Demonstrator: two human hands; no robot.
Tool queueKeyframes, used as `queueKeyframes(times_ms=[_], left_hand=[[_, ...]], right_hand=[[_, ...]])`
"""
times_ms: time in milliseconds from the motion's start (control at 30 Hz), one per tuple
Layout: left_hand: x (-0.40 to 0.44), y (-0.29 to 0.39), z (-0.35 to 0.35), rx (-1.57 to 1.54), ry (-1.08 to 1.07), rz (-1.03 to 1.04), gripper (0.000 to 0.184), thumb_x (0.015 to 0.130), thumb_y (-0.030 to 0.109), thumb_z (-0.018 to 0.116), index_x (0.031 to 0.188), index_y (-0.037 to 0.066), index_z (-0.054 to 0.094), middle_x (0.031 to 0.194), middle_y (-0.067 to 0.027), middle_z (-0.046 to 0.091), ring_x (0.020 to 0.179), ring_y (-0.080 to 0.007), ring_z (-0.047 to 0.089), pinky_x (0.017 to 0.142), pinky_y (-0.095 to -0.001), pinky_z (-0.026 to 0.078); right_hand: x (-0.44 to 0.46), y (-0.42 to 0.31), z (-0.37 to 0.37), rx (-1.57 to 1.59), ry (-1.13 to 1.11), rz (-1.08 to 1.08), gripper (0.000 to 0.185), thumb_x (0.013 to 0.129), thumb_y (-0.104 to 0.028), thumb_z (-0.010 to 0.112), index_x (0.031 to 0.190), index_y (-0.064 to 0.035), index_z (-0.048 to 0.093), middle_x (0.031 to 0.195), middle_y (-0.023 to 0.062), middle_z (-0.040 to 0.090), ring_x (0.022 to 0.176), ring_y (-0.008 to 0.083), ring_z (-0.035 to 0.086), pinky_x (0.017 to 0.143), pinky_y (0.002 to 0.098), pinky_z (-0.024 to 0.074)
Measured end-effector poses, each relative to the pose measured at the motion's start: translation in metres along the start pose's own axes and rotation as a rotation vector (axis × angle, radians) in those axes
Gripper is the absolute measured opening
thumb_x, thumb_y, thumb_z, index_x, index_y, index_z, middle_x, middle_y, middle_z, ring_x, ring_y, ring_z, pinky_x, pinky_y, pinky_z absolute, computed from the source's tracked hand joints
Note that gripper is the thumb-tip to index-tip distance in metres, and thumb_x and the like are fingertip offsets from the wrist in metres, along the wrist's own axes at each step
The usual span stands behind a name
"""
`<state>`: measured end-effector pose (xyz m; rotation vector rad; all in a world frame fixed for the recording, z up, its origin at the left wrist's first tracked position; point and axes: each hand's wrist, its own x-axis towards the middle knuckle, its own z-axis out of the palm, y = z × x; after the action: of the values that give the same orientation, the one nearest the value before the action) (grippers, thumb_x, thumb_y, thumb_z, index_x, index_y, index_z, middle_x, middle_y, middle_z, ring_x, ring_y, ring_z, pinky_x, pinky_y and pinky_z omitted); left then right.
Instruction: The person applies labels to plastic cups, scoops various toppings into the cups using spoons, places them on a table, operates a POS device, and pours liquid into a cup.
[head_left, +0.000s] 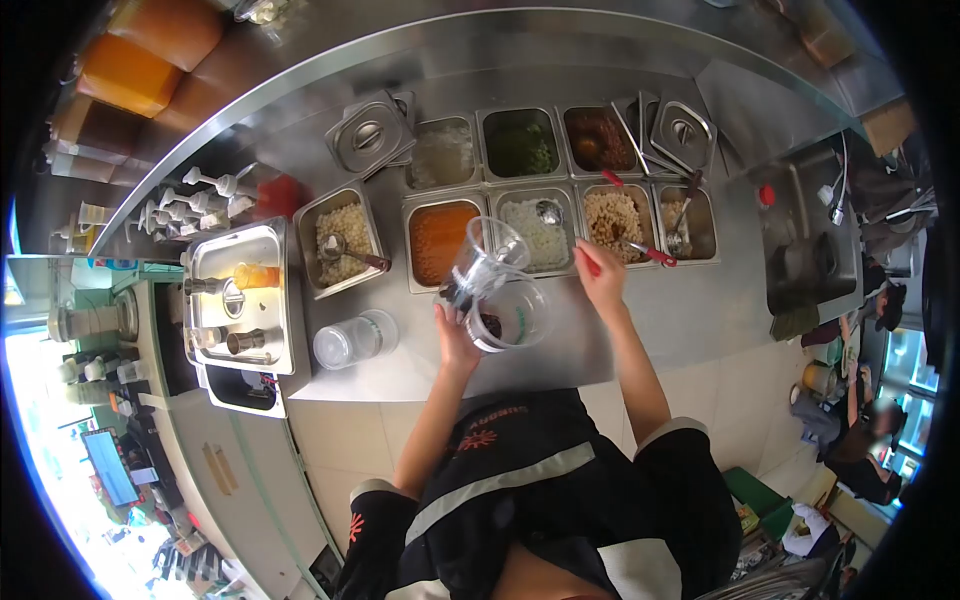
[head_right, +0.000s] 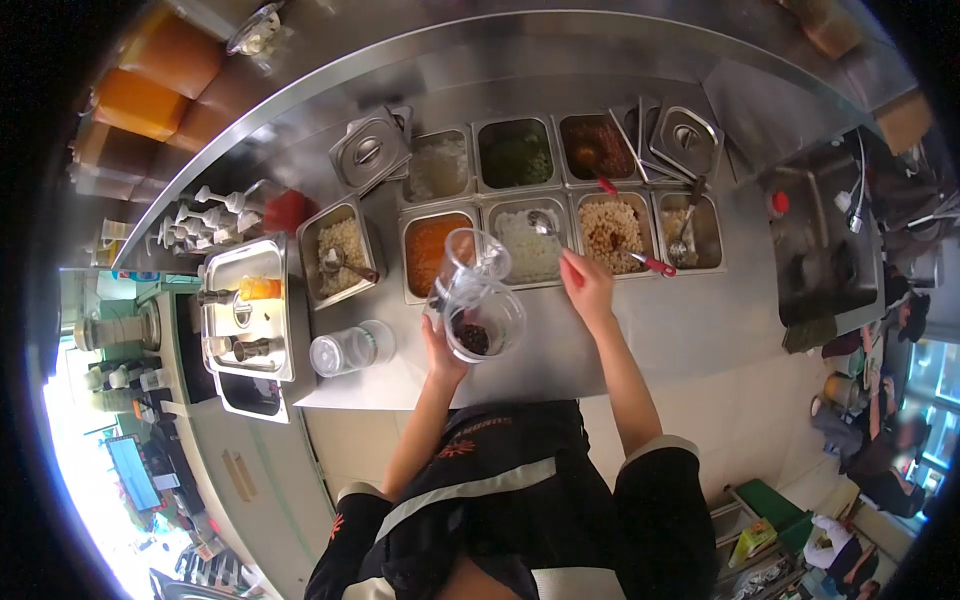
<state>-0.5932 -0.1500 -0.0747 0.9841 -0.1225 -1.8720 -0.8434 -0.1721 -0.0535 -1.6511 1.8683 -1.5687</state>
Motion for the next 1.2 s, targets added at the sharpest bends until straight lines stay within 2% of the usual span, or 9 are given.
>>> queueKeyframes(times_ms=[100, 267, 433, 500, 633, 900, 1067, 1133, 1200], left_hand=[[-0.004, 0.000, -0.011, -0.064, -0.027, 0.044, 0.067, 0.081, 0.060, 0.031, 0.125, 0.010, 0.029, 0.116, -0.0106, 0.044, 0.105, -0.0258, 0.043, 0.089, -0.0406, 0.035], [0.002, -0.007, -0.007, -0.040, 0.338, 0.404, 0.063, 0.082, 0.055, 0.035, 0.123, 0.006, 0.028, 0.121, -0.0124, 0.036, 0.110, -0.0254, 0.038, 0.090, -0.0402, 0.034], [0.023, -0.014, 0.020, 0.031, 0.492, 0.591, 0.058, 0.085, 0.046, 0.038, 0.122, 0.002, 0.027, 0.118, -0.0119, 0.038, 0.106, -0.0227, 0.039, 0.090, -0.0370, 0.032], [0.036, -0.022, 0.004, 0.008, 0.336, 0.535, 0.065, 0.084, 0.053, 0.034, 0.130, 0.008, 0.022, 0.127, -0.0073, 0.033, 0.114, -0.0234, 0.034, 0.095, -0.0389, 0.028], [0.013, -0.011, 0.015, -0.118, 0.311, 0.441, 0.068, 0.081, 0.058, 0.031, 0.131, 0.012, 0.022, 0.131, -0.0064, 0.030, 0.117, -0.0263, 0.033, 0.098, -0.0431, 0.024], [-0.053, -0.007, -0.064, -0.015, 0.211, 0.230, 0.073, 0.078, 0.064, 0.027, 0.130, 0.013, 0.024, 0.127, -0.0100, 0.036, 0.116, -0.0294, 0.035, 0.097, -0.0448, 0.026], [-0.064, 0.012, -0.034, -0.052, 0.304, 0.265, 0.068, 0.080, 0.059, 0.033, 0.130, 0.014, 0.022, 0.128, -0.0079, 0.033, 0.115, -0.0280, 0.035, 0.097, -0.0432, 0.027], [-0.056, 0.015, -0.026, -0.130, 0.360, 0.256, 0.058, 0.083, 0.053, 0.033, 0.122, 0.009, 0.033, 0.122, -0.0096, 0.040, 0.112, -0.0269, 0.039, 0.095, -0.0423, 0.030], [-0.042, 0.016, -0.025, -0.150, 0.386, 0.268, 0.057, 0.084, 0.052, 0.033, 0.120, 0.009, 0.036, 0.118, -0.0102, 0.043, 0.109, -0.0272, 0.042, 0.094, -0.0428, 0.032]], right_hand=[[-0.011, 0.038, 0.034, -0.306, -0.235, -0.135, 0.014, 0.076, -0.010, 0.060, 0.089, -0.0029, 0.061, 0.066, 0.0057, 0.058, 0.054, 0.0090, 0.051, 0.048, 0.0219, 0.0393], [-0.016, 0.037, 0.038, 0.197, 0.144, 0.530, 0.014, 0.077, -0.014, 0.060, 0.083, -0.0012, 0.061, 0.063, 0.0042, 0.058, 0.051, 0.0054, 0.046, 0.048, 0.0209, 0.0378], [-0.006, -0.041, -0.014, 0.198, 0.145, 0.170, 0.012, 0.073, -0.004, 0.063, 0.084, -0.0009, 0.062, 0.061, 0.0029, 0.057, 0.052, 0.0059, 0.046, 0.046, 0.0204, 0.0368], [0.004, -0.062, -0.032, 0.109, -0.066, -0.375, 0.017, 0.068, 0.002, 0.064, 0.085, -0.0017, 0.063, 0.060, 0.0050, 0.056, 0.050, 0.0101, 0.049, 0.045, 0.0208, 0.0370], [0.018, -0.061, -0.007, 0.128, 0.064, -0.250, 0.020, 0.067, 0.002, 0.064, 0.086, -0.0022, 0.063, 0.061, 0.0070, 0.057, 0.049, 0.0133, 0.050, 0.044, 0.0229, 0.0377], [0.004, -0.023, 0.125, -0.031, -0.374, -0.307, 0.014, 0.074, -0.010, 0.062, 0.088, -0.0071, 0.063, 0.065, 0.0085, 0.059, 0.053, 0.0132, 0.054, 0.047, 0.0244, 0.0409], [0.004, -0.030, 0.128, 0.284, -0.141, 0.292, 0.013, 0.076, -0.011, 0.060, 0.086, -0.0026, 0.063, 0.065, 0.0076, 0.058, 0.051, 0.0104, 0.050, 0.047, 0.0215, 0.0392], [0.011, -0.052, 0.103, 0.334, -0.148, 0.285, 0.013, 0.074, -0.007, 0.061, 0.087, -0.0023, 0.062, 0.060, 0.0050, 0.055, 0.049, 0.0086, 0.047, 0.046, 0.0205, 0.0375], [0.019, -0.077, 0.075, 0.240, -0.267, -0.122, 0.015, 0.072, -0.003, 0.062, 0.087, -0.0030, 0.063, 0.057, 0.0043, 0.054, 0.047, 0.0097, 0.047, 0.044, 0.0215, 0.0369]])
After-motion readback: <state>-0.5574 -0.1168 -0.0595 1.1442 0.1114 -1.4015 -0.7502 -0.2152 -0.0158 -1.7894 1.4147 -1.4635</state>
